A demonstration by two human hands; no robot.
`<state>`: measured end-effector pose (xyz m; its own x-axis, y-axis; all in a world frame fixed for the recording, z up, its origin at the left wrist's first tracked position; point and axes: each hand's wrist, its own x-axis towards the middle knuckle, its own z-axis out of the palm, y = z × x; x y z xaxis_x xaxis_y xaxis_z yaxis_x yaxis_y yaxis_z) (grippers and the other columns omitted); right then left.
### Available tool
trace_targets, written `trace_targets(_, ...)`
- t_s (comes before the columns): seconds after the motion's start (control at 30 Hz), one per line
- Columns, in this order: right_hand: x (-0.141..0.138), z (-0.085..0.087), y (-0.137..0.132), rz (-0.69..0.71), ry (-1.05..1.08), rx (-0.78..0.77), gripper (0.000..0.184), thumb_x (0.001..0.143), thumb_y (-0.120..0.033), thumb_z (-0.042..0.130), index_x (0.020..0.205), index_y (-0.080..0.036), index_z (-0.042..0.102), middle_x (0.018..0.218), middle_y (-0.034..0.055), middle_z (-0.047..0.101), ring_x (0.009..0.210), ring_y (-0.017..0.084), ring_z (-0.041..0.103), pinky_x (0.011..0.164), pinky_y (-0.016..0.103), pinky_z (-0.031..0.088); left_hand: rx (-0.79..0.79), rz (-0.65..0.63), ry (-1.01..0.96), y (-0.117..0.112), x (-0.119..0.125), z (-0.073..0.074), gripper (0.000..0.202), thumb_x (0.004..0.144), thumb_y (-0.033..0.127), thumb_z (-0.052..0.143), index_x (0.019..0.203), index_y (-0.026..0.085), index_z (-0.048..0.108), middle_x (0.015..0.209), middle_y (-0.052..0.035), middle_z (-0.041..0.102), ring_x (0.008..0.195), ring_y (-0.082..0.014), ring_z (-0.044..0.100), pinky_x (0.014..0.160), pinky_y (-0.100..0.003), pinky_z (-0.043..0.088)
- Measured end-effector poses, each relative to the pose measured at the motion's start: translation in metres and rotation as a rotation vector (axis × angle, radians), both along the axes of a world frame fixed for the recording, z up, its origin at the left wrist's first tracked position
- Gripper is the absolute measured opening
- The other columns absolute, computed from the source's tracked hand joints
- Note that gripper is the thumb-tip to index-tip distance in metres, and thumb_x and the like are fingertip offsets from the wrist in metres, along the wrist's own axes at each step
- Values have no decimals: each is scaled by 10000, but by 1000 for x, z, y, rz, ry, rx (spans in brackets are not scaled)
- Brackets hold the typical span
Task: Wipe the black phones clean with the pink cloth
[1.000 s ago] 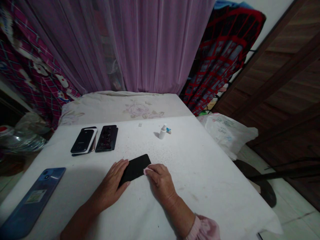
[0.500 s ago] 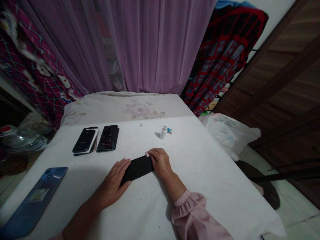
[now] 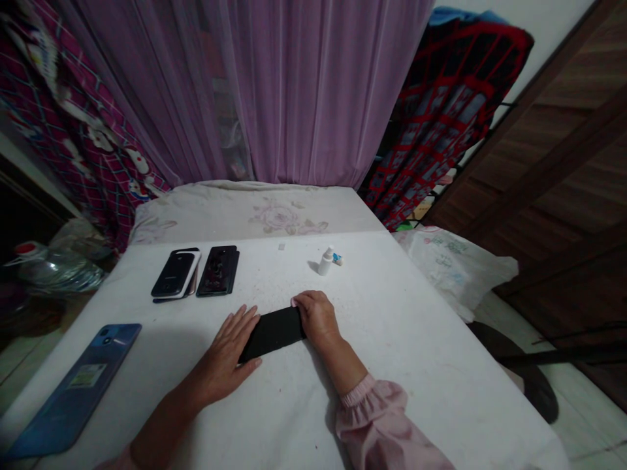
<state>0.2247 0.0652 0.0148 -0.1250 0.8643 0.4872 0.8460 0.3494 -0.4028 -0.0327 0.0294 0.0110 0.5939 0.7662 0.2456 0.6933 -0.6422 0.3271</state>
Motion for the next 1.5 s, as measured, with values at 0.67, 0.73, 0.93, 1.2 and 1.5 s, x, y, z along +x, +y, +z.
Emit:
trace_targets(0.67,-74,18,-50,375,83,55,224,917,-97,535,982,-202,722,961,76,724,858,193,625,746,324,544,-16,96,29,4,-22,-4,659,820,422,643,1395,188,423,1494,-162,448,1417,-354,348,1154,-607,229)
trace_targets(0.73,-54,18,-58,358,97,58,233,921,-103,530,1010,-207,720,970,79,722,875,196,632,748,330,553,-21,101,26,4,-22,-5,664,819,418,643,1402,194,418,1498,-159,444,1419,-350,345,1159,-605,217)
trace_targets(0.93,-6,12,-57,97,121,135,252,923,-133,530,1007,-242,741,937,74,730,844,201,650,710,336,564,-27,104,19,5,-20,-4,653,829,427,629,1410,218,416,1502,-135,444,1421,-340,344,1167,-600,204)
trace_targets(1.2,-76,17,-68,336,128,74,225,920,-144,580,1077,-237,712,954,77,725,874,190,645,738,320,566,-9,95,35,5,-19,-3,645,844,446,610,1408,198,422,1500,-149,445,1416,-342,353,1160,-601,219)
trace_targets(1.5,-6,17,-72,139,89,104,200,944,-200,563,1036,-253,733,936,73,726,835,193,651,703,322,562,-26,99,19,5,-18,-5,657,841,435,609,1425,214,404,1504,-136,442,1424,-340,339,1164,-604,205)
